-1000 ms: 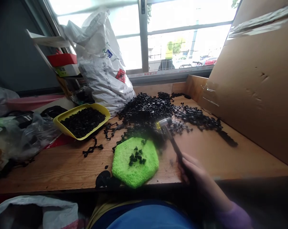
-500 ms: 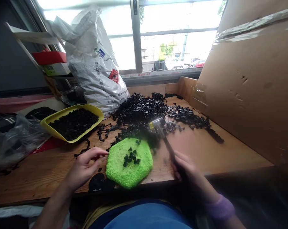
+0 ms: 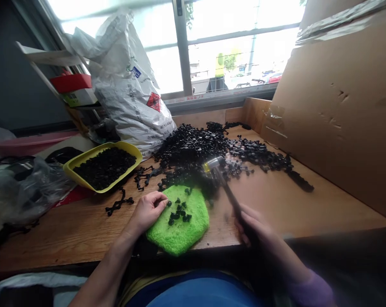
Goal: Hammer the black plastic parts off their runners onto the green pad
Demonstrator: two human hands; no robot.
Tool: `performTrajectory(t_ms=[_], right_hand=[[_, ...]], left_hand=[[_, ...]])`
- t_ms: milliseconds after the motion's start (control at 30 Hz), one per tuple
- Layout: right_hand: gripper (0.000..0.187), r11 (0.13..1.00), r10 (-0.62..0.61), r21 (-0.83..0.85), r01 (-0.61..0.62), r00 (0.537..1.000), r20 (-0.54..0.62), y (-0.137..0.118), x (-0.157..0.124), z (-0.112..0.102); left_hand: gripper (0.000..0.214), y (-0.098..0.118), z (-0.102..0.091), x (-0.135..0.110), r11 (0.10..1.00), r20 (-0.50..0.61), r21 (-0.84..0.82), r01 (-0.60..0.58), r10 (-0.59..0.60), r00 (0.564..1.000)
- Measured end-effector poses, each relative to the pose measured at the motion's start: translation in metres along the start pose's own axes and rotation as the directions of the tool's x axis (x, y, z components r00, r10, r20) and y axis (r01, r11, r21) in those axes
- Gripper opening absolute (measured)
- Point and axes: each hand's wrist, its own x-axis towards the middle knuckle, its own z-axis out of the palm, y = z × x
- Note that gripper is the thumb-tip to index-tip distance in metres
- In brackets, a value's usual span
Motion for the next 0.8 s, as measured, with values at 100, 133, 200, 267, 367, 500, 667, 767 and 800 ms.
performTrajectory(t_ms=[100,133,200,267,367,500,667,767,800], right_hand=[[0.021,0.999,0.041,0.036,-0.040,0.999,-0.011,0.006,0.001,-0.005],[0.021,0.998,0.049,0.048,-0.048,0.999,-0.021,0.008,0.001,-0.006],[0.020,0.994,0.088,0.073,-0.086,0.996,-0.032,0.011,0.003,-0.009],[0.018,0.989,0.118,0.099,-0.114,0.993,-0.030,0.011,0.003,-0.009],[0.017,0.989,0.111,0.100,-0.109,0.994,-0.014,0.009,0.002,-0.007],[0.021,0.994,0.095,0.064,-0.093,0.995,-0.036,0.005,0.003,-0.003],[0.023,0.998,0.063,0.010,-0.062,0.998,-0.024,0.001,0.004,0.000],[0.024,0.999,0.046,0.005,-0.046,0.999,-0.028,-0.001,0.003,0.001],[0.025,0.999,0.043,0.008,-0.042,0.999,-0.032,-0.001,0.002,0.001]], left_hand=[[0.012,-0.004,0.002,-0.003,0.998,-0.106,0.021,0.052,-0.050,0.993],[0.012,-0.009,0.000,-0.005,0.998,-0.140,0.008,0.067,-0.065,0.988],[0.013,-0.023,-0.012,-0.013,0.994,-0.227,0.002,0.107,-0.104,0.968],[0.016,-0.042,-0.032,-0.024,0.979,-0.337,0.088,0.184,-0.145,0.930],[0.025,-0.070,-0.067,-0.038,0.850,-0.453,0.355,0.390,-0.209,0.867],[0.052,-0.090,-0.087,-0.040,0.581,-0.418,0.555,0.596,-0.425,0.803],[0.063,-0.093,-0.082,-0.029,0.515,-0.288,0.640,0.570,-0.527,0.800],[0.043,-0.099,-0.086,-0.031,0.586,-0.186,0.657,0.474,-0.483,0.856],[0.037,-0.103,-0.088,-0.034,0.605,-0.160,0.661,0.444,-0.465,0.871]])
